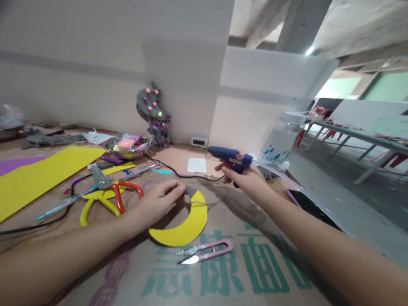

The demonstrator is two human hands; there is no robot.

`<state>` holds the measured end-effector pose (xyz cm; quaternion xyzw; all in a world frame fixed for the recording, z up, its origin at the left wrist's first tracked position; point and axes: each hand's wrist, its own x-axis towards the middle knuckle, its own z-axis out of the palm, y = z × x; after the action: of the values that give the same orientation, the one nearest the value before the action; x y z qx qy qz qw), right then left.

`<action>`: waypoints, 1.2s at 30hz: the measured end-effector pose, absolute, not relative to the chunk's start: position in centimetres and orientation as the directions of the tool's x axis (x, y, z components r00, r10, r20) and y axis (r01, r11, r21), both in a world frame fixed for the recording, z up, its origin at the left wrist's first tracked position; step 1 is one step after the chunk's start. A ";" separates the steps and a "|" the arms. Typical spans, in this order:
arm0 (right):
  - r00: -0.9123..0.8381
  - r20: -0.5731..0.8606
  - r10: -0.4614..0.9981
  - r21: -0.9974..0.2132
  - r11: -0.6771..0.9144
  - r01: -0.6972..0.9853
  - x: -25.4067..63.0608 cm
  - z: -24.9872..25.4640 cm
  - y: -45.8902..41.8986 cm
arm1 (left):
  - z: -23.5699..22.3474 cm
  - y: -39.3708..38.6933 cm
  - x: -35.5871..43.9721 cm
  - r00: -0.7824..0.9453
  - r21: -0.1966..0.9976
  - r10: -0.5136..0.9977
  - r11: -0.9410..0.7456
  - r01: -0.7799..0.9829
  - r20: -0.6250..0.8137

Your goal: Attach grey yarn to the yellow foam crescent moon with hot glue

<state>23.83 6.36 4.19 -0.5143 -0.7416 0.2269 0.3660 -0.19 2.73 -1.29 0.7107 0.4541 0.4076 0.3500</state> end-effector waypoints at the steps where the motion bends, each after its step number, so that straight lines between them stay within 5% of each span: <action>1: -0.190 0.333 0.924 -0.706 0.377 0.600 24.1 4.1 5.2 | -1.2 2.7 -0.2 0.256 0.862 0.931 -0.345 0.372 0.262; 13: -0.235 0.123 0.964 -0.743 0.246 0.623 25.3 0.0 -0.1 | -0.6 2.2 -0.4 0.226 0.819 0.932 -0.359 0.447 0.285; 36: -0.244 0.135 0.960 -0.699 0.267 0.664 25.1 -0.3 0.4 | -0.1 1.6 -0.4 0.188 0.808 0.931 -0.364 0.464 0.312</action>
<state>25.07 0.43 -0.31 -0.5460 -0.7438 0.2619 0.2828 -0.36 1.60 -0.09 0.7163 0.4870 0.4110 0.2843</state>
